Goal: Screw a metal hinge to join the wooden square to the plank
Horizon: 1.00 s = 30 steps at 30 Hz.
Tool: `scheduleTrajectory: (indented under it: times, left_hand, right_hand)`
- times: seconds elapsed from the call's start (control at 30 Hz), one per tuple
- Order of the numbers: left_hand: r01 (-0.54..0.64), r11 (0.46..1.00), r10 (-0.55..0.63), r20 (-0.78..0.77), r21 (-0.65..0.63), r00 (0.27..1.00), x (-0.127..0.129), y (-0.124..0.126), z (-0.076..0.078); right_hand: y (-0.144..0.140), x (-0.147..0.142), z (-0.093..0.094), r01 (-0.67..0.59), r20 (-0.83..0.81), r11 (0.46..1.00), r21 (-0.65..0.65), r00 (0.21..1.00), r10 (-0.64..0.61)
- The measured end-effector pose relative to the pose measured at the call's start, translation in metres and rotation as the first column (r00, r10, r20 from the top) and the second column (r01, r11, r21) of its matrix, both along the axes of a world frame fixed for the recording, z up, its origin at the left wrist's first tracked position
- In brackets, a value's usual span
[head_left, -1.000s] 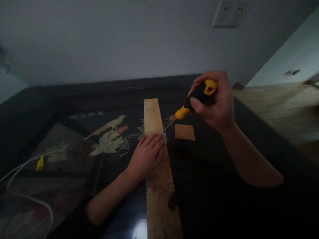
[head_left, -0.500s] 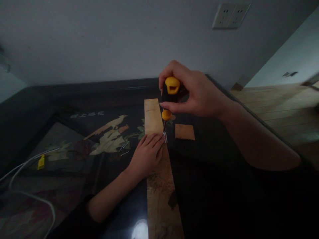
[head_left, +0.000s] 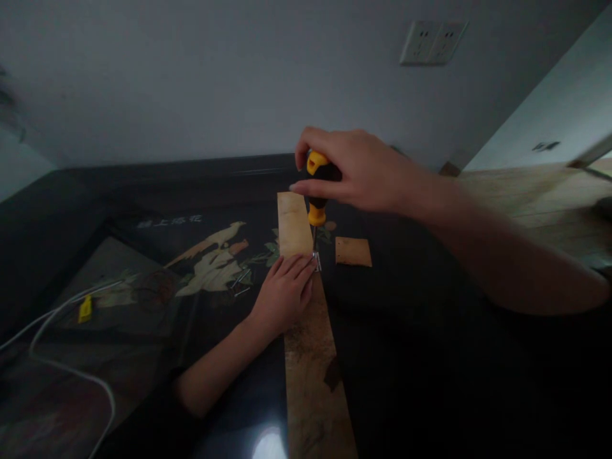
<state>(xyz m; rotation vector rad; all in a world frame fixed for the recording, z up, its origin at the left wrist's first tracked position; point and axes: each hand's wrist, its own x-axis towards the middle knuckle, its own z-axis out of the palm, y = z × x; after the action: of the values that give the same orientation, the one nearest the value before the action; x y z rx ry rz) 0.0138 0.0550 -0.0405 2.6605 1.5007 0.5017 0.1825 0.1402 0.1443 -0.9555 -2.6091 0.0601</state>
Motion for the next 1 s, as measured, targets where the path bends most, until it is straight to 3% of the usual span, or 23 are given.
scheduleTrajectory:
  times: [0.1, 0.2, 0.4, 0.67, 0.9, 1.0]
  left_hand:
    - [0.002, 1.0, -0.002, 0.0, 0.009, 1.0, 0.0, 0.0, 0.0]
    - [-0.001, 1.0, 0.001, -0.005, 0.012, 1.0, 0.0, 0.0, 0.001]
    - [-0.003, 1.0, 0.003, -0.001, -0.001, 1.0, 0.001, -0.001, 0.002]
    - [-0.001, 1.0, 0.001, 0.003, 0.011, 1.0, 0.001, -0.001, 0.002]
    - [-0.003, 0.999, 0.004, 0.022, -0.037, 1.0, 0.002, 0.002, 0.002]
    - [-0.02, 0.998, 0.024, 0.072, -0.058, 0.997, 0.005, 0.001, 0.003]
  right_hand:
    - [0.003, 0.005, 0.007, -0.066, 0.071, 0.994, -0.088, 0.995, 0.073]
    - [0.001, 0.004, 0.012, -0.059, 0.12, 0.994, -0.087, 0.99, 0.07]
    - [-0.006, -0.008, 0.011, 0.172, 0.102, 0.985, 0.019, 0.98, -0.173]
    - [0.004, 0.001, 0.025, -0.06, 0.249, 0.997, -0.043, 0.966, 0.069]
    - [-0.014, -0.012, 0.02, 0.184, 0.249, 0.979, 0.089, 0.948, -0.2]
    - [-0.014, -0.015, 0.017, 0.198, 0.235, 0.974, 0.107, 0.947, -0.218]
